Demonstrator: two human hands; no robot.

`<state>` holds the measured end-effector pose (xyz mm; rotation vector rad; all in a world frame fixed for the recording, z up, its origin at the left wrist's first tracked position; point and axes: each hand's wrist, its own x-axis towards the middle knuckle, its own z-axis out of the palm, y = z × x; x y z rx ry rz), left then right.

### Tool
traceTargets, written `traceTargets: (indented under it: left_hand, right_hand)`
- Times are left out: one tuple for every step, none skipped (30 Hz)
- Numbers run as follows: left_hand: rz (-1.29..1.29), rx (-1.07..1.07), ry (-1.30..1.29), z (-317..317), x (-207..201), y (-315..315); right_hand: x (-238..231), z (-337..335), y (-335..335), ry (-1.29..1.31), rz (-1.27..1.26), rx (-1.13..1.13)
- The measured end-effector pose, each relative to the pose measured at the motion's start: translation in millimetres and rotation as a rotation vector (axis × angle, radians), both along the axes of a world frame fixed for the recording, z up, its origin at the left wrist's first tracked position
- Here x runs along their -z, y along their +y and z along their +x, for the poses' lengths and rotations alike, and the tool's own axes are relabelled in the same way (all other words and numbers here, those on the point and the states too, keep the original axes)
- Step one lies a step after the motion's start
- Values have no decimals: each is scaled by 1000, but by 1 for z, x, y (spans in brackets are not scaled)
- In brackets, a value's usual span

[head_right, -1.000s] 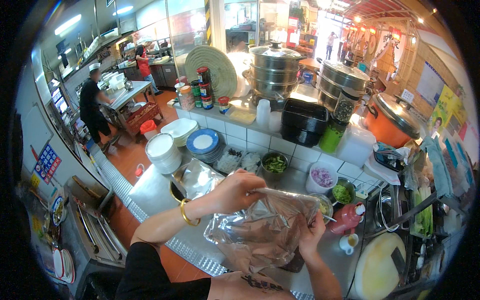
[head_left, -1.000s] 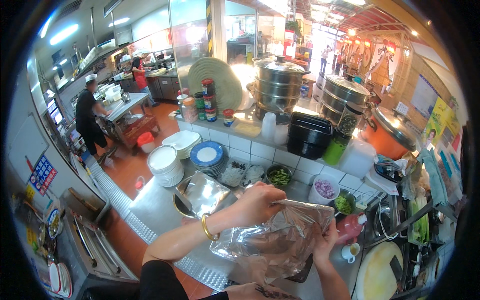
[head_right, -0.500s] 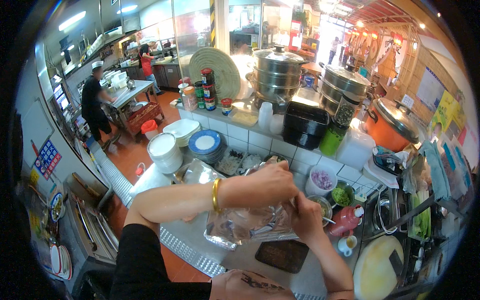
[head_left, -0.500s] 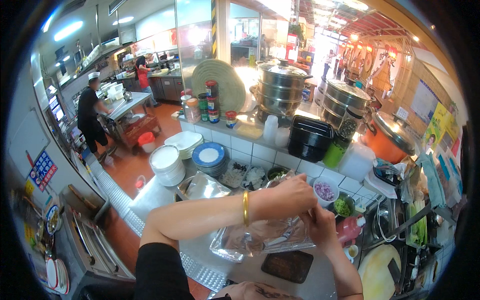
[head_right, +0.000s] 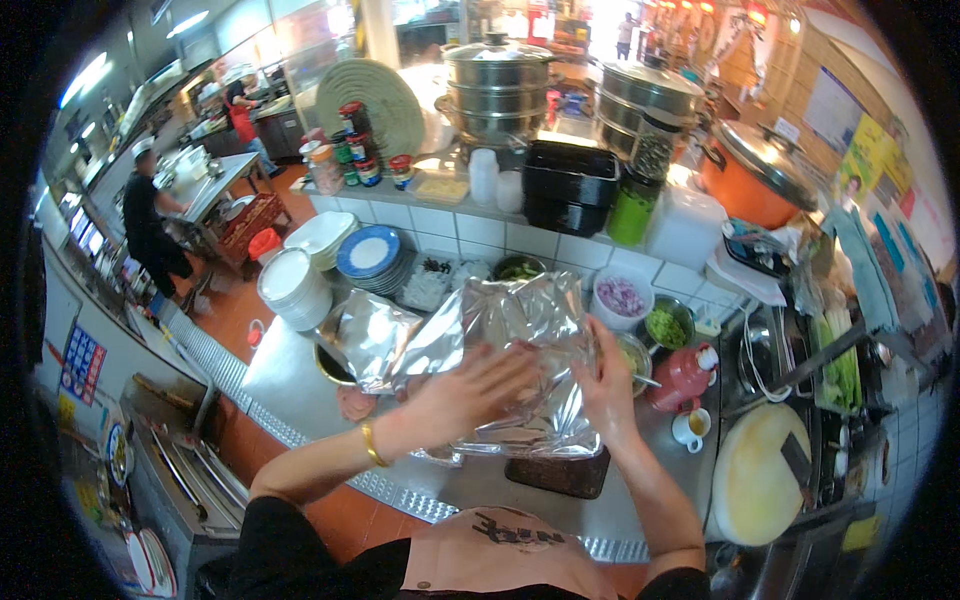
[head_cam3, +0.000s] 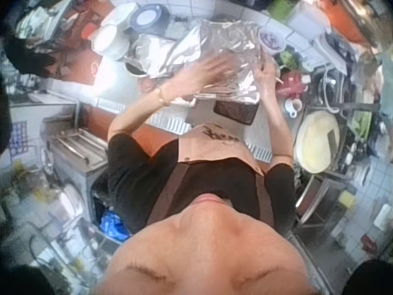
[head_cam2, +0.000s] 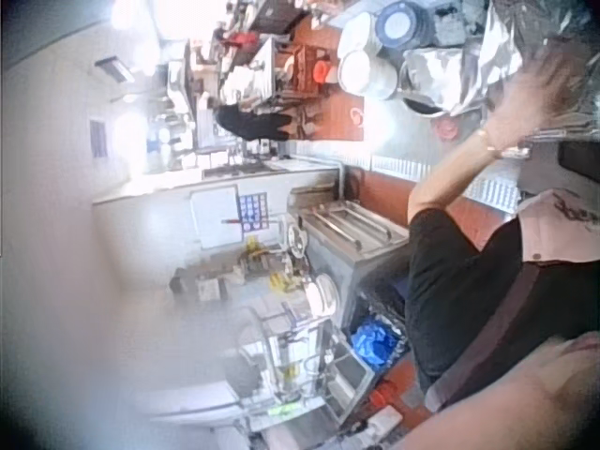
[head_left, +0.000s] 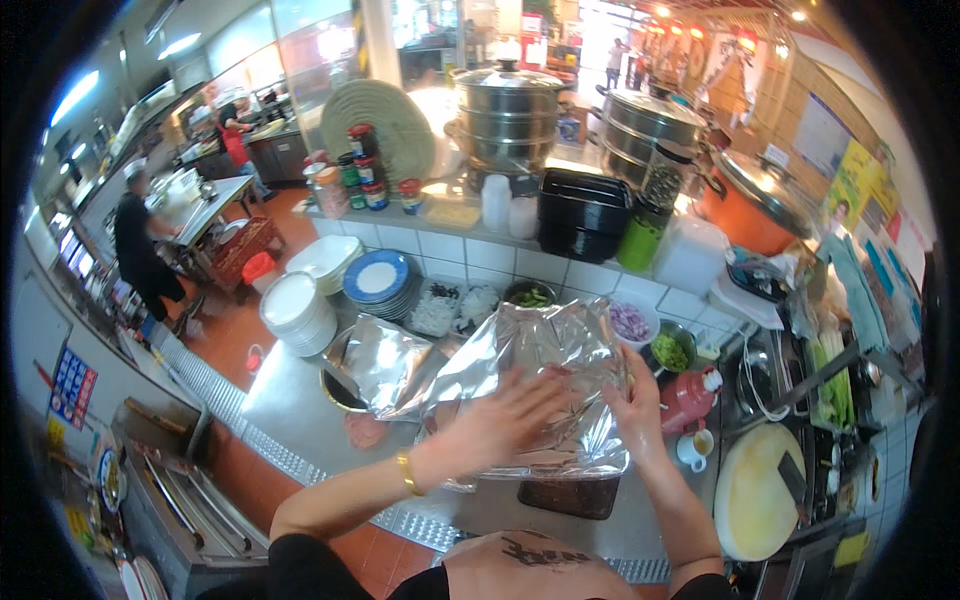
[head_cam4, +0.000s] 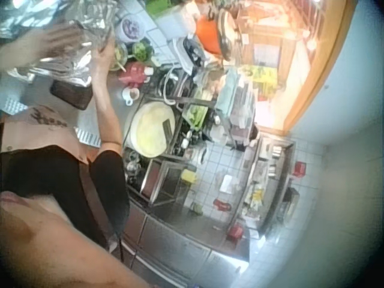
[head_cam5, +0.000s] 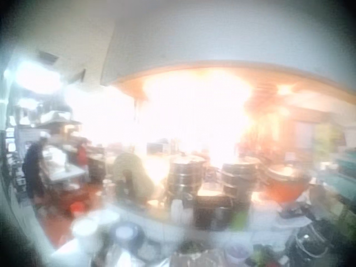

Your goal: The person tears off sheets of aluminum foil, folds them into rectangular packets, and places them on a tray. They then wash their hands and pick up a small container of sauce.

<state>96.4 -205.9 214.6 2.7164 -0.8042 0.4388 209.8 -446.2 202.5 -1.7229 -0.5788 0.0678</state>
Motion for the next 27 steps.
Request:
traceTargets:
  left_hand:
    - [140,-47,-13,-4,7,23]
    - [267,-88,-111,-8,13,48]
    - [262,-91,-88,-19,18,77]
    - [267,-108,-74,-28,21,105]
    - [270,-306,42,-39,25,124]
    - [284,-520,149,-48,28,139]
    - [173,-578,117,-50,28,150]
    - [60,-636,79,-53,26,152]
    - [-48,-727,115,-49,22,150]
    - [-117,-552,-32,-44,16,142]
    - [-189,-423,-90,-46,12,122]
    - [-269,-327,-126,-44,7,97]
    - [-226,-140,-212,-36,0,70]
    - [-156,-2,-253,-28,-6,46]
    - [-174,88,-235,-18,-13,25]
    - [-133,149,-174,-6,-19,11]
    - [-223,126,-201,7,-24,2]
    - [-285,91,-197,19,-28,-6]
    - [-330,40,-177,27,-31,-10]
    - [-392,98,-109,33,-32,-10]
    - [-435,138,-26,37,-33,-9]
    - [-461,168,55,41,-32,-7]
    - [-545,184,218,40,-31,-6]
    - [-584,185,371,39,-29,-5]
    - [-621,184,520,38,-27,-4]
    - [-679,204,673,36,-25,-3]
    - [-670,229,667,35,-24,-4]
  right_hand:
    - [-3,2,-6,61,64,17]
    - [-6,5,-12,90,153,9]
    - [-9,7,-19,94,137,59]
    - [-10,9,-25,132,144,71]
    - [-12,9,-33,174,152,81]
    - [-11,9,-35,217,174,120]
    - [-10,9,-37,200,167,136]
    - [-8,7,-39,153,161,88]
    - [-6,6,-36,116,157,87]
    - [-4,3,-34,135,136,122]
    - [-1,-1,-29,82,149,89]
    - [0,-6,-26,58,121,21]
    - [3,-10,-19,14,32,50]
    - [4,-15,-14,-76,21,19]
    - [5,-20,-7,-69,13,20]
    - [5,-25,-2,6,6,-2]
    - [4,-29,1,77,26,-36]
    - [3,-33,2,201,24,-50]
    - [1,-36,3,122,-23,-33]
    - [-2,-40,2,64,-32,-58]
    - [-5,-45,-1,55,-57,-69]
    - [-8,-49,-5,79,-88,-72]
    - [-11,-52,-6,41,-77,-68]
    - [-13,-55,-9,11,-85,-70]
    - [-15,-56,-11,-1,-101,-71]
    - [-17,-57,-12,-15,-112,-79]
    - [-18,-57,-14,-9,-145,-67]
